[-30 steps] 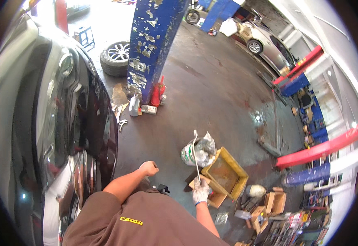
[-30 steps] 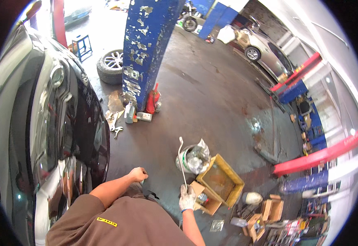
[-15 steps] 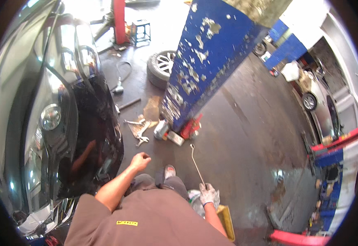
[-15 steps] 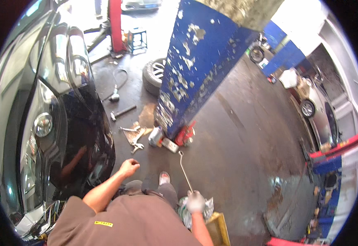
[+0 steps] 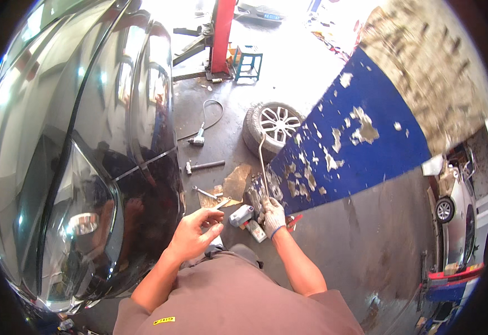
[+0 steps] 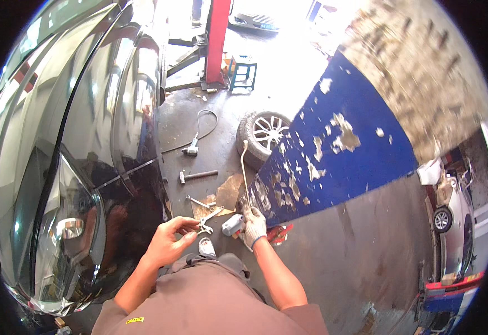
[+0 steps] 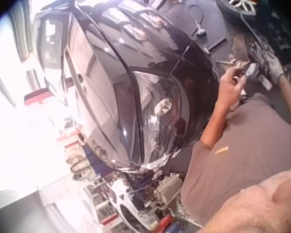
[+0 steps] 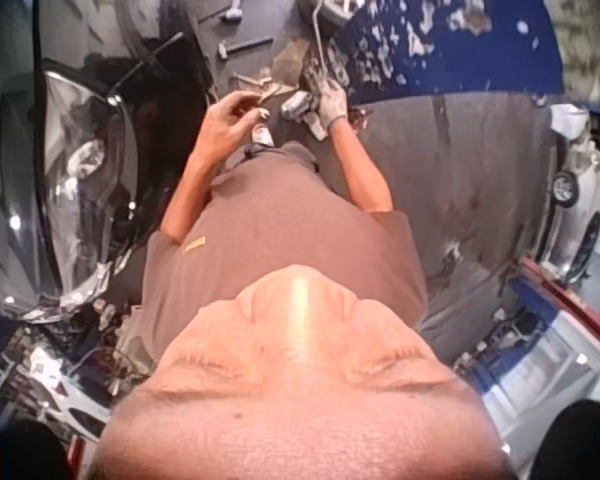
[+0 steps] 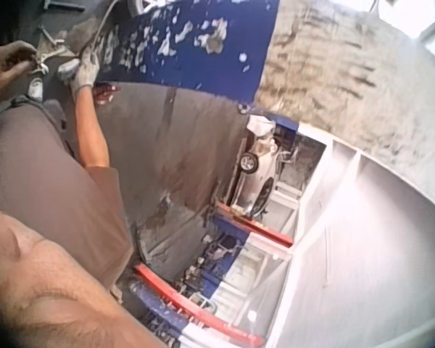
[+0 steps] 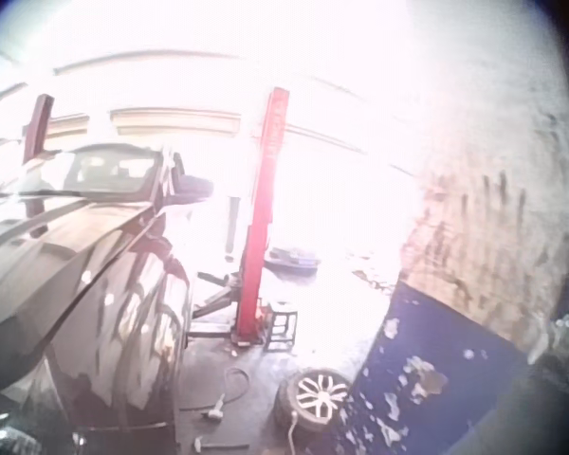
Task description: The person works on a car's front suspension assembly, using a hammer to strike a component near the brake rotor and then manipulating a suspension link with both hands. The task involves repeated hammering and manual adjustment of the suspension part.
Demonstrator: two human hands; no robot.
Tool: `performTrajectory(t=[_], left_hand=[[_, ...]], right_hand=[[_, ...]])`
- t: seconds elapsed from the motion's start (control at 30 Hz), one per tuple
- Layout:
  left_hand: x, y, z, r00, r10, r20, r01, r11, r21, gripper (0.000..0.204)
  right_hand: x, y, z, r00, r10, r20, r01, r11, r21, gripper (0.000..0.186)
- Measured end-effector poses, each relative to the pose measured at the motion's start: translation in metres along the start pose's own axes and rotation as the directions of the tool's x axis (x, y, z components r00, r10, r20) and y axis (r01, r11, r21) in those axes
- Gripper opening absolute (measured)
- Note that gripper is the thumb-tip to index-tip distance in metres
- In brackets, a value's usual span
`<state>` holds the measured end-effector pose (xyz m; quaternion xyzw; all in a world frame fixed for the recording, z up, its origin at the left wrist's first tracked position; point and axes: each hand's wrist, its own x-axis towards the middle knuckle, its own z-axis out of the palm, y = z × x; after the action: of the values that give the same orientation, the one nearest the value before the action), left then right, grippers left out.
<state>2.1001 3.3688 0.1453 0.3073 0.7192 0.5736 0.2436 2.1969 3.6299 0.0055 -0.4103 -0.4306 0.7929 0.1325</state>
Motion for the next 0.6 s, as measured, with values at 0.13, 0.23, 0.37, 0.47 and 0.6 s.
performTrajectory(t=[0.13, 0.23, 0.37, 0.47, 0.6], left_hand=[[0.02, 0.052, -0.048, 0.985, 0.154, -0.074, -0.152, 0.988, 0.042, 0.031], [0.028, 0.072, -0.075, 0.978, 0.177, -0.108, -0.175, 0.984, 0.028, 0.034], [0.037, 0.081, -0.095, 0.943, 0.243, -0.228, -0.23, 0.97, 0.083, 0.037], [0.055, 0.082, -0.102, 0.924, 0.245, -0.293, -0.23, 0.969, 0.086, 0.039], [0.122, 0.077, -0.108, 0.9, 0.223, -0.375, -0.202, 0.975, 0.096, 0.04]], right_hand=[[0.072, -0.034, 0.063, 0.995, 0.075, 0.072, -0.082, 0.992, 0.099, 0.024], [0.139, -0.051, 0.104, 0.974, 0.207, 0.089, -0.209, 0.978, 0.022, 0.029], [0.259, -0.064, 0.165, 0.921, 0.377, 0.102, -0.36, 0.92, -0.155, 0.03], [0.353, -0.073, 0.201, 0.865, 0.48, 0.146, -0.407, 0.841, -0.356, 0.027], [0.472, -0.087, 0.231, 0.802, 0.596, 0.039, -0.387, 0.567, -0.727, 0.02]])
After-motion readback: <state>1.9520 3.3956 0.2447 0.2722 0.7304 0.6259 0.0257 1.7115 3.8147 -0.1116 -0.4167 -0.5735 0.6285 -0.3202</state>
